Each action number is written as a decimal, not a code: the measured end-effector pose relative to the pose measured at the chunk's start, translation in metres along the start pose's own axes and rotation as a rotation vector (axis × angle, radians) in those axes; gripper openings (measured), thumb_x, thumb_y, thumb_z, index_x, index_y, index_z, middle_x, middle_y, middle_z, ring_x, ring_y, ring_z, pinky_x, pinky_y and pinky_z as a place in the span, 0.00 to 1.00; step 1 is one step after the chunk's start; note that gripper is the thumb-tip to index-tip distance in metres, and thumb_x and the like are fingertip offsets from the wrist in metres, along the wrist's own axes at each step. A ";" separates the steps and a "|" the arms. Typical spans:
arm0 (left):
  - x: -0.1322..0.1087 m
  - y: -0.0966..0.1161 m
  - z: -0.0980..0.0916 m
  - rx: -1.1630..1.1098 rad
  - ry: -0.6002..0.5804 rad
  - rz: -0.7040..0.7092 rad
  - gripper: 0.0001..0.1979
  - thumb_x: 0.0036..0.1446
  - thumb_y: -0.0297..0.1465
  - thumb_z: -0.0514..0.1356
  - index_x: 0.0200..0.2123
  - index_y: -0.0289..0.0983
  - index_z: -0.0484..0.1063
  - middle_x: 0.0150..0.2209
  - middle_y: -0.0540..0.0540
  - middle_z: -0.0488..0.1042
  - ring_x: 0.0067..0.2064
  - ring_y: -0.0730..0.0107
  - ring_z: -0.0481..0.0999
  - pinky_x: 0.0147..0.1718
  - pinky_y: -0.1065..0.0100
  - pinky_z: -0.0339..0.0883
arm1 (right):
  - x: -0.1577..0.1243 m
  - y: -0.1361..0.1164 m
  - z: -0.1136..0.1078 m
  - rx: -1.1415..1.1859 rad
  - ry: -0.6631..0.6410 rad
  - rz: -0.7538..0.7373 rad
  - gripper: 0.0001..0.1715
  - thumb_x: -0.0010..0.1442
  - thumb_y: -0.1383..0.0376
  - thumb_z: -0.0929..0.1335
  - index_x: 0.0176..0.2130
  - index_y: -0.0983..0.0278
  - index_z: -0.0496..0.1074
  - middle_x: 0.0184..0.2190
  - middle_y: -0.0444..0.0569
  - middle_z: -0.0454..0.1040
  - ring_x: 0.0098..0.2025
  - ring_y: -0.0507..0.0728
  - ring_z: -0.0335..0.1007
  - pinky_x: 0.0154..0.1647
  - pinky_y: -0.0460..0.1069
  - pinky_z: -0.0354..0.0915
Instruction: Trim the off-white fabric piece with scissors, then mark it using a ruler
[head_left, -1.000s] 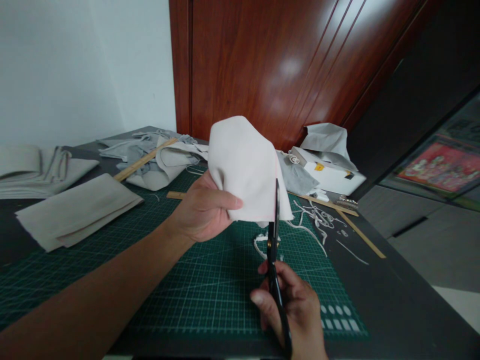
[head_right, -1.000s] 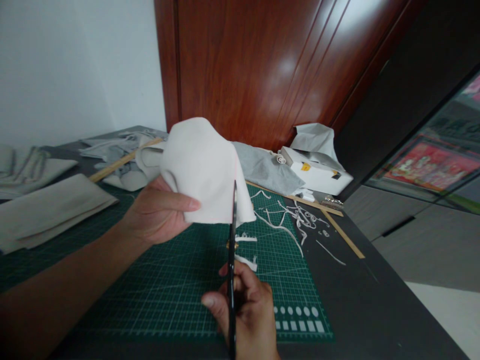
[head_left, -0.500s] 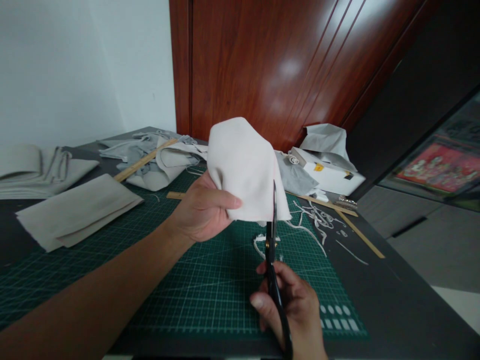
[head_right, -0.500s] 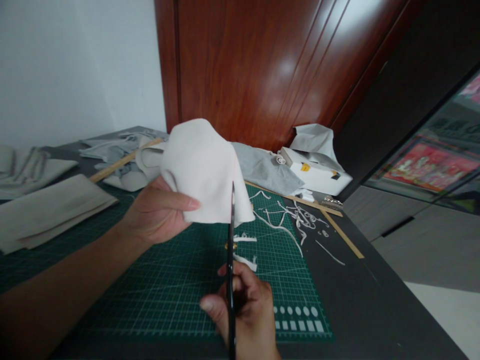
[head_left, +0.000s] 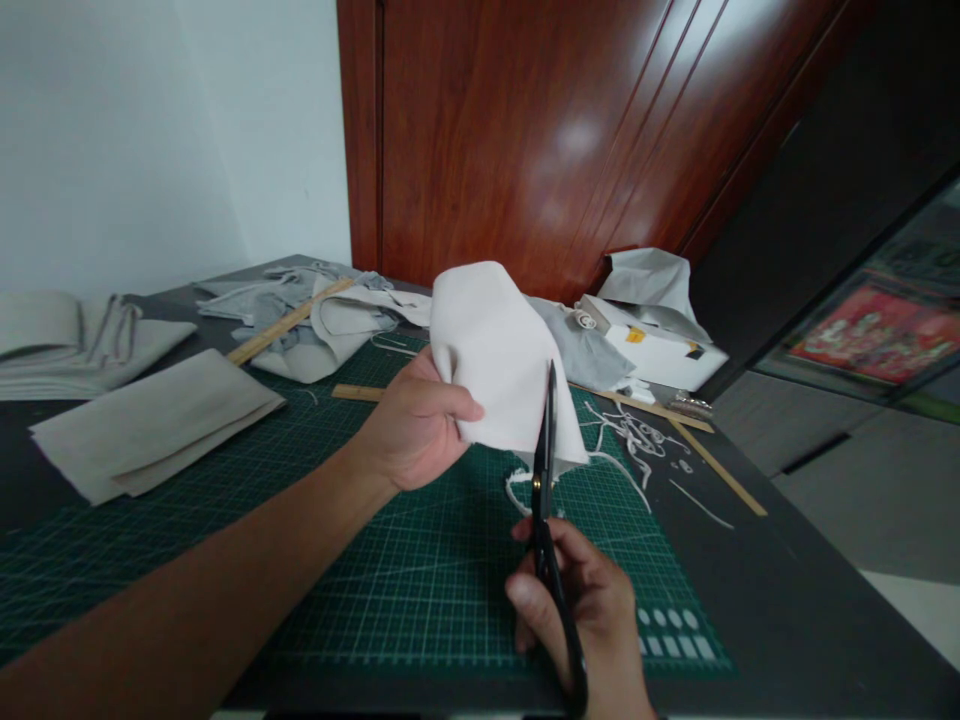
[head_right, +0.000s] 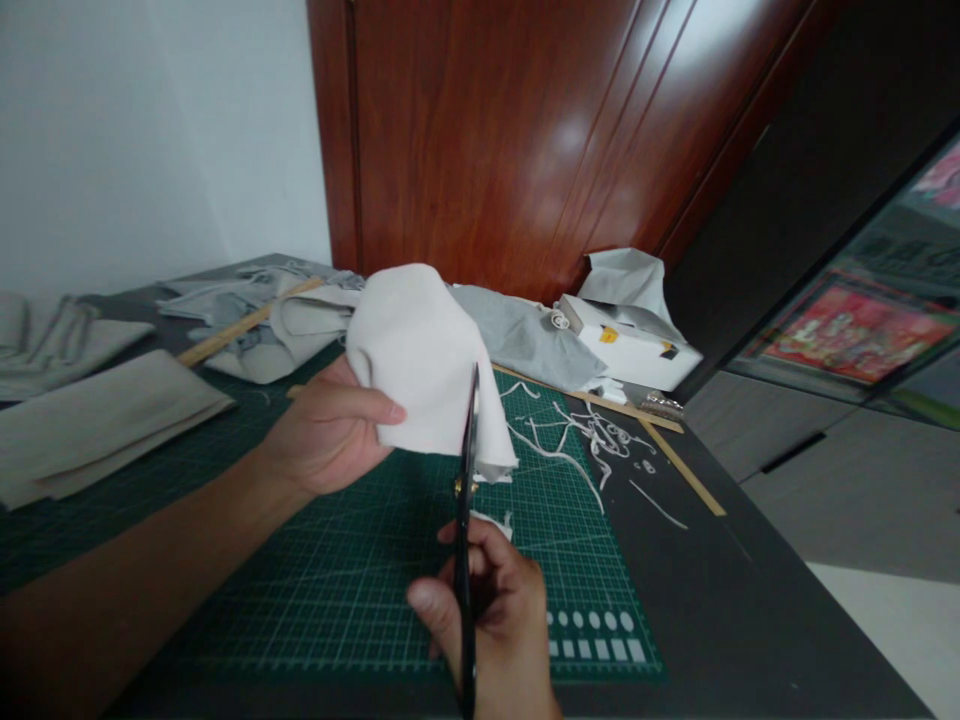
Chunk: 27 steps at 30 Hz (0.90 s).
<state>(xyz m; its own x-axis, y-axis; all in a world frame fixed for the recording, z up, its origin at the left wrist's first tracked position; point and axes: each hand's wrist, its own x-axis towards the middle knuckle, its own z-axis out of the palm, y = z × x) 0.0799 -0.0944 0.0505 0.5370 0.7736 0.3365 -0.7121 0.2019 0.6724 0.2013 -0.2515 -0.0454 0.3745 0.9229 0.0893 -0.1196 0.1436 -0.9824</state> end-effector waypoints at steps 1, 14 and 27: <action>0.001 -0.001 0.000 -0.001 0.016 -0.009 0.40 0.38 0.12 0.62 0.58 0.35 0.77 0.48 0.41 0.86 0.62 0.38 0.80 0.66 0.39 0.69 | 0.000 0.000 0.000 -0.003 0.001 -0.005 0.25 0.50 0.53 0.85 0.42 0.60 0.82 0.20 0.37 0.73 0.17 0.46 0.63 0.18 0.41 0.58; 0.006 0.001 0.008 0.055 0.219 -0.093 0.15 0.54 0.29 0.73 0.44 0.30 0.81 0.41 0.35 0.86 0.44 0.48 0.86 0.46 0.51 0.81 | 0.006 0.015 -0.010 0.015 -0.100 -0.051 0.23 0.53 0.55 0.85 0.45 0.58 0.82 0.21 0.36 0.74 0.16 0.45 0.63 0.16 0.38 0.61; 0.009 0.009 0.012 -0.030 0.376 -0.193 0.14 0.36 0.18 0.61 0.31 0.33 0.76 0.31 0.41 0.82 0.43 0.46 0.86 0.52 0.45 0.80 | 0.010 0.026 -0.012 -0.152 -0.204 -0.205 0.18 0.59 0.59 0.82 0.47 0.56 0.81 0.21 0.34 0.70 0.18 0.46 0.57 0.17 0.39 0.57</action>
<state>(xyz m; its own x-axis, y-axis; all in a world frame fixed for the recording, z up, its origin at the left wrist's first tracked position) 0.0839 -0.0935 0.0674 0.4635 0.8840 -0.0617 -0.6304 0.3778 0.6782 0.2134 -0.2425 -0.0719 0.1824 0.9350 0.3041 0.0833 0.2935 -0.9523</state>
